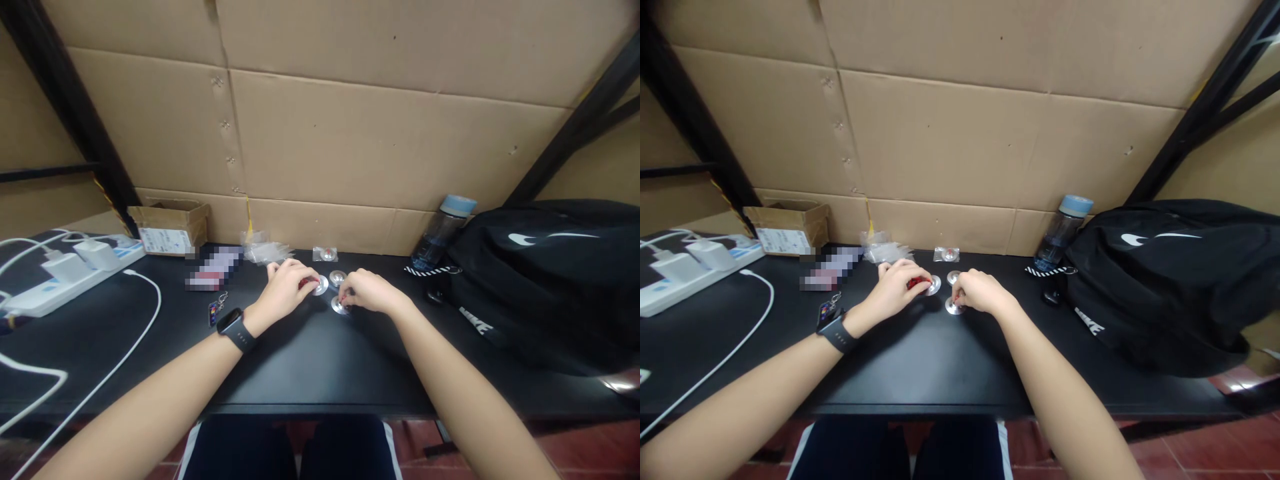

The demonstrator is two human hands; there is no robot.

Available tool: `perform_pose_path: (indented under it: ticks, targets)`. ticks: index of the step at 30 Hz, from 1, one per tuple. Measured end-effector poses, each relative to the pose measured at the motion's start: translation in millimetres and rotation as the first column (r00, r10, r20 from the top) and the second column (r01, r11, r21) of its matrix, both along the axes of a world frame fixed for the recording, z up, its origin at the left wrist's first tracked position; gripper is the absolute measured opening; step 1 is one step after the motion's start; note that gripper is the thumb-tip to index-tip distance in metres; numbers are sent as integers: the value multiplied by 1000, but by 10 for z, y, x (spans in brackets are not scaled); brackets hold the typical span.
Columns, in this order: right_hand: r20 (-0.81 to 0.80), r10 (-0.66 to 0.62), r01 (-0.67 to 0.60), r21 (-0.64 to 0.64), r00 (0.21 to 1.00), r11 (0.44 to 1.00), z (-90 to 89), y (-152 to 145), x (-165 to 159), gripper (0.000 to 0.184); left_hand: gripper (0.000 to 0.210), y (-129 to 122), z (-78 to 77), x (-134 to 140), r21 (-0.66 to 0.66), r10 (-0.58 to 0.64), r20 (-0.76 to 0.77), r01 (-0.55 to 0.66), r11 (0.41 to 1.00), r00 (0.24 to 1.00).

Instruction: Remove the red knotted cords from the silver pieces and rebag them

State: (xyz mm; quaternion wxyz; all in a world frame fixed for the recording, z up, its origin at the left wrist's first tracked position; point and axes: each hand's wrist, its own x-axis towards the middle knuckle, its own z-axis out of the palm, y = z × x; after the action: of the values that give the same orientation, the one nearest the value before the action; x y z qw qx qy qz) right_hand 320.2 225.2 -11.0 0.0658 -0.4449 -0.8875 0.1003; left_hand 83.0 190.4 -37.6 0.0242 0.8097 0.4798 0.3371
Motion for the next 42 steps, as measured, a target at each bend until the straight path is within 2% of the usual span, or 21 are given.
perform_pose_path:
  ticks: [3,6,12,15,19,24,26,31,34,36,37,39,41,42]
  targets:
    - [-73,31,-29,35,997,999,2,-16,-35,10,13,-5,17,1,-20,27,23,-26,999,999]
    - [-249,83,-72,54,965,996,26,-24,-82,7,11,-11,40,6,-67,62,72,-57,996,995]
    - [-609,76,-45,65,789,997,-31,-18,-224,11,11,-6,79,15,-126,102,165,-82,989,981]
    - [-744,-3,-91,-86,668,992,-122,-11,-299,18,10,-9,86,19,-127,84,208,-58,990,975]
    - [-832,-148,-220,-307,535,926,-190,-20,-364,28,10,-12,67,26,-125,64,231,-36,992,971]
    - [-870,-232,-289,-379,435,879,-184,-45,-373,35,12,-11,58,28,-143,67,222,-35,989,973]
    - [-866,-247,-290,-394,434,872,-183,-52,-372,45,11,-11,67,24,-158,73,221,-38,987,973]
    - [-845,-251,-290,-418,471,861,-210,-53,-384,52,13,15,47,10,-240,64,286,7,971,956]
    - [-845,-224,-277,-392,486,877,-229,-40,-384,63,14,59,19,-19,-263,-28,330,120,957,944]
    - [-825,-211,-235,-378,525,896,-234,-20,-371,63,14,87,18,-61,-266,-122,322,214,940,939]
    - [-811,-204,-203,-366,548,908,-234,-5,-359,62,14,97,23,-91,-265,-160,285,238,934,945]
    - [-792,-203,-127,-332,576,935,-231,37,-321,59,18,101,32,-168,-249,-175,115,199,948,978]
    - [-791,-223,-57,-309,570,949,-225,89,-269,58,23,91,24,-258,-212,-102,-139,71,975,985]
    - [-794,-239,-28,-306,559,951,-222,116,-242,58,26,83,11,-304,-201,-53,-256,1,980,965]
